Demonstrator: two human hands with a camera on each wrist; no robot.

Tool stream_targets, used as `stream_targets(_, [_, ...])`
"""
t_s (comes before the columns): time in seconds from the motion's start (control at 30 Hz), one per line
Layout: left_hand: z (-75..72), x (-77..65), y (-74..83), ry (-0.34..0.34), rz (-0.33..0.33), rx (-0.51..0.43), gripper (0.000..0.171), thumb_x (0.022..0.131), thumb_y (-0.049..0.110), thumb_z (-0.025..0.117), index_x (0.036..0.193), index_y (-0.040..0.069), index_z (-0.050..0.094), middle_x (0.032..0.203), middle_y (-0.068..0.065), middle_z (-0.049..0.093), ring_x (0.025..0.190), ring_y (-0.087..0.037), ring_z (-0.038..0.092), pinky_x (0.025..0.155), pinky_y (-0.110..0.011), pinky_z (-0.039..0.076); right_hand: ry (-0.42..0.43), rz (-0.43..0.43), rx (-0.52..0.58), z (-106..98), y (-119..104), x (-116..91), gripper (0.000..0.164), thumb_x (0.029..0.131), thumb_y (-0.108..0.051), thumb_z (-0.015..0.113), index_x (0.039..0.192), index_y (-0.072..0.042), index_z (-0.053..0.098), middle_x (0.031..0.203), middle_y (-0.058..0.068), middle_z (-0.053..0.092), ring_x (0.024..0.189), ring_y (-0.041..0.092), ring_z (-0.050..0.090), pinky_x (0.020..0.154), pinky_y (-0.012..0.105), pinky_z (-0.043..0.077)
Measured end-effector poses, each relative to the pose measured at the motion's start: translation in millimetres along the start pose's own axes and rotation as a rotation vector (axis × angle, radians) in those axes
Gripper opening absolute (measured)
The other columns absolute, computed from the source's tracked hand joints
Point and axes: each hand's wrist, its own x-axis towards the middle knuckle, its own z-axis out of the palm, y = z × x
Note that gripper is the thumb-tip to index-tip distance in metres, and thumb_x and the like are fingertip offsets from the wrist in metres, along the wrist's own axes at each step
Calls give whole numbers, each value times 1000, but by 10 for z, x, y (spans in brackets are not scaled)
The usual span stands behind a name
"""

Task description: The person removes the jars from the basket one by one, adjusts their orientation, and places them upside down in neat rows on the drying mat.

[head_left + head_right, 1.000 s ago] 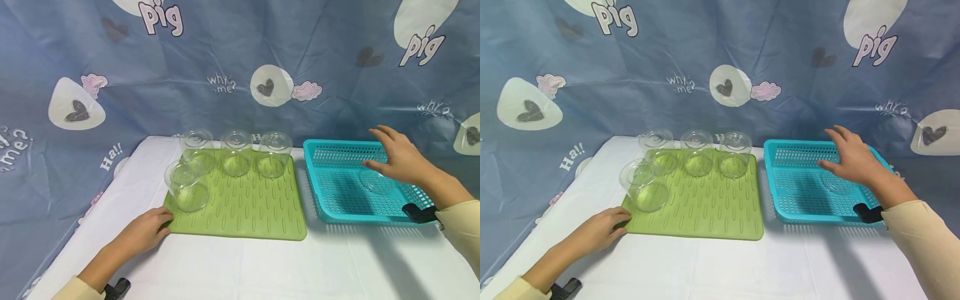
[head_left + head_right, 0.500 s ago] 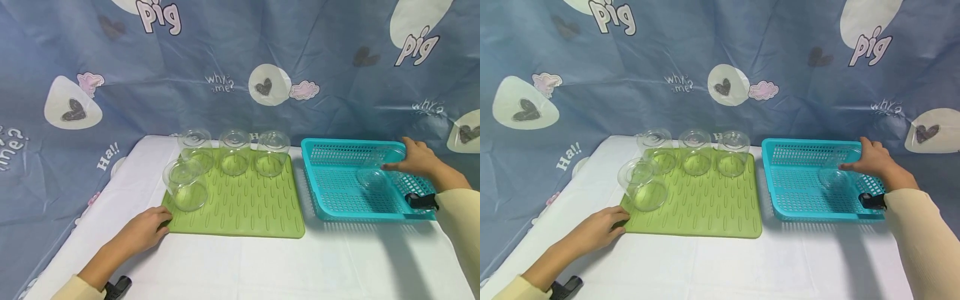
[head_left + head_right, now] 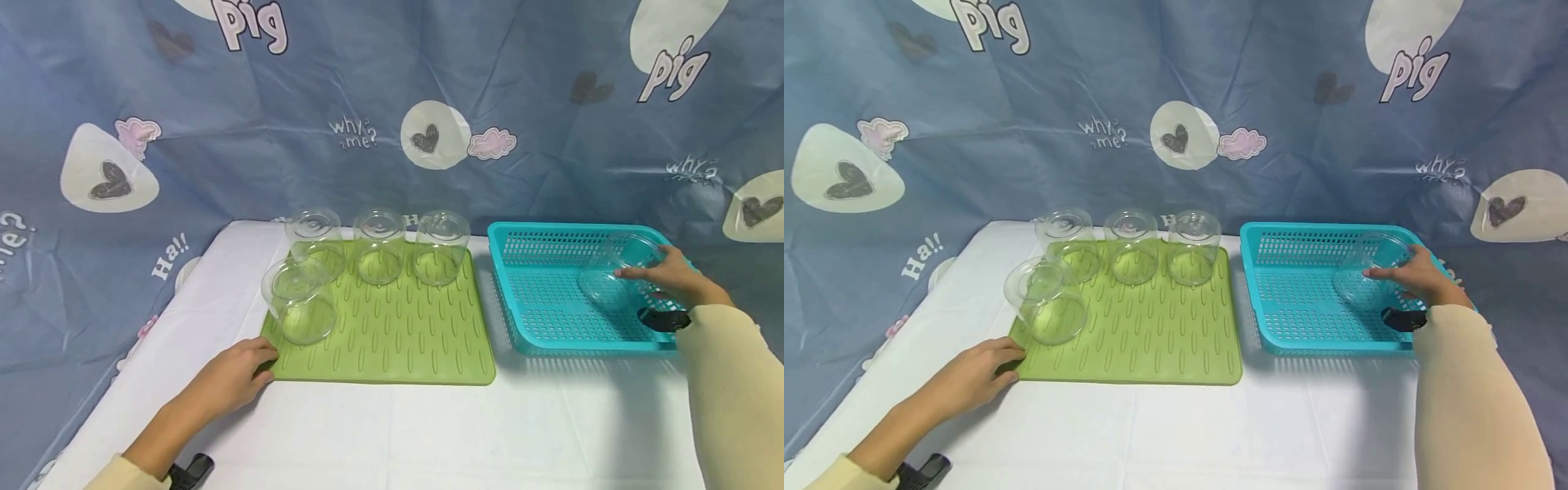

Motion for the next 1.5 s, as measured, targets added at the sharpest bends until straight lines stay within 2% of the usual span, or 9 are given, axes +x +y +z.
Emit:
stream_targets(0.07, [-2, -6, -4, 7, -3, 2, 30, 84, 12, 77, 110, 0, 72, 113, -11, 68, 108, -35, 66, 94, -52, 56, 26, -1, 87, 35, 28, 8, 117, 97, -46, 55, 142, 5, -40, 152, 46, -18, 141, 65, 9, 113, 72, 30])
stream_targets(0.17, [-5, -17, -9, 19, -12, 6, 30, 83, 12, 77, 110, 0, 72, 111, -9, 69, 107, -34, 66, 93, -51, 56, 53, 0, 156, 82, 47, 15, 117, 97, -47, 54, 142, 1, -42, 154, 44, -18, 143, 64, 8, 115, 70, 28])
stream_targets(0.47, [-32, 1, -10, 2, -1, -4, 29, 83, 12, 77, 109, 0, 72, 113, -12, 68, 109, -37, 65, 95, -53, 55, 75, -3, 181, 143, 77, -1, 117, 97, -48, 55, 142, -3, -43, 157, 37, -21, 144, 63, 5, 114, 73, 28])
stream_targets(0.7, [-51, -3, 20, 10, -10, -6, 28, 83, 11, 76, 108, 0, 73, 113, -11, 69, 109, -36, 66, 95, -53, 55, 106, -18, 263, 182, 115, 27, 117, 96, -46, 57, 144, -8, -43, 159, 32, -24, 146, 61, -1, 117, 73, 22])
stream_targets(0.8, [-40, 2, 20, 10, -10, -7, 28, 84, 11, 76, 109, 0, 72, 112, -11, 69, 109, -35, 66, 95, -52, 55, 133, -39, 245, 185, 134, 25, 117, 96, -46, 58, 145, -7, -41, 159, 33, -22, 144, 63, 3, 115, 74, 22])
stream_targets(1.07, [-4, 11, 11, -2, -15, -8, 28, 84, 11, 76, 109, 0, 72, 113, -11, 68, 108, -35, 66, 94, -52, 56, 202, -90, 48, 121, 72, -46, 111, 96, -51, 56, 152, 4, -22, 156, 43, -13, 135, 66, 22, 105, 75, 35])
stream_targets(1.23, [18, -5, 13, -4, -13, -3, 28, 84, 11, 76, 109, 0, 73, 112, -10, 68, 108, -34, 66, 94, -52, 56, 249, -84, -31, 47, -57, -100, 111, 94, -58, 54, 154, 4, -15, 155, 44, -12, 135, 68, 18, 98, 78, 33])
stream_targets(1.5, [3, 4, 13, 11, -18, -9, 28, 83, 11, 77, 109, 0, 73, 114, -13, 69, 109, -36, 66, 95, -53, 55, 306, -143, 5, 7, -145, -123, 112, 94, -58, 56, 155, 3, -16, 159, 40, -9, 141, 65, 12, 102, 81, 27])
